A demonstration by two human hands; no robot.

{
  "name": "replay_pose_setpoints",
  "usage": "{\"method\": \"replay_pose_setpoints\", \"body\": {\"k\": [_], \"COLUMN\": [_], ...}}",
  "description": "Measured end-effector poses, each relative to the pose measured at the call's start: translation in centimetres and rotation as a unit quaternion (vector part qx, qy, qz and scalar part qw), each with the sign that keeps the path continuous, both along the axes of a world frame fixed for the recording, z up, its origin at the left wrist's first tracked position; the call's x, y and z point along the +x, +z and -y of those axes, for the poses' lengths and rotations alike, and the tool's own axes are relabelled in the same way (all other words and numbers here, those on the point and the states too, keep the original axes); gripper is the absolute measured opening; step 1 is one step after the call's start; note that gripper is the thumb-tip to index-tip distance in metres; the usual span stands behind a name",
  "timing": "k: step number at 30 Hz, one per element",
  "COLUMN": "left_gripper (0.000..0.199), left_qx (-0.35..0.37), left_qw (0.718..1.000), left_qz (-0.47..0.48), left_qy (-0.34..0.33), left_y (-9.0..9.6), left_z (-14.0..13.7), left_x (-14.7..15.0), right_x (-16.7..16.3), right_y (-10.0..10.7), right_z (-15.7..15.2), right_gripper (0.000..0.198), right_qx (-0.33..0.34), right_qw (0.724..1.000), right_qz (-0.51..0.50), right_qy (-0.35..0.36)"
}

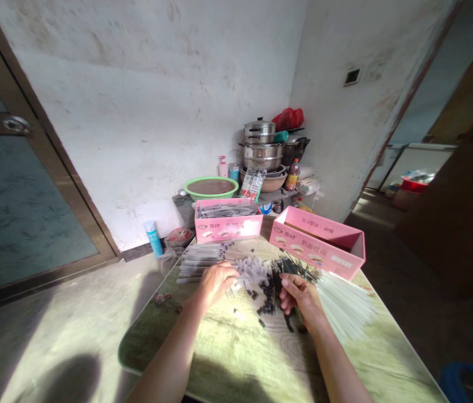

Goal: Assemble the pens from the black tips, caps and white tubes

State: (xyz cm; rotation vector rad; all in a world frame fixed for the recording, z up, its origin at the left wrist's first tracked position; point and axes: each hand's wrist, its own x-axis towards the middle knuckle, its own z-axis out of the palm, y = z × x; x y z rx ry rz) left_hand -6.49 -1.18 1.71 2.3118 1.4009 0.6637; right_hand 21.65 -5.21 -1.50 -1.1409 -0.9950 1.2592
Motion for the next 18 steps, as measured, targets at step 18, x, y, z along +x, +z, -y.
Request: {"method": "replay_pose_setpoints", "body": {"k": [18], "left_gripper": [0.02], "left_qx": [-0.01], "left_qw": [0.97], "left_qz": [-0.064], "left_qy": [0.235], "left_y": [-0.4], "left_z": [-1.1], "left_x": [-9.3], "right_x": [0.2], "right_y": [0.7], "right_z": [0.1], "right_gripper": [0.057], "right_qx": [0.001], "right_qw": [0.999], "right_qz": [0.002], "right_qy": [-0.035]}}
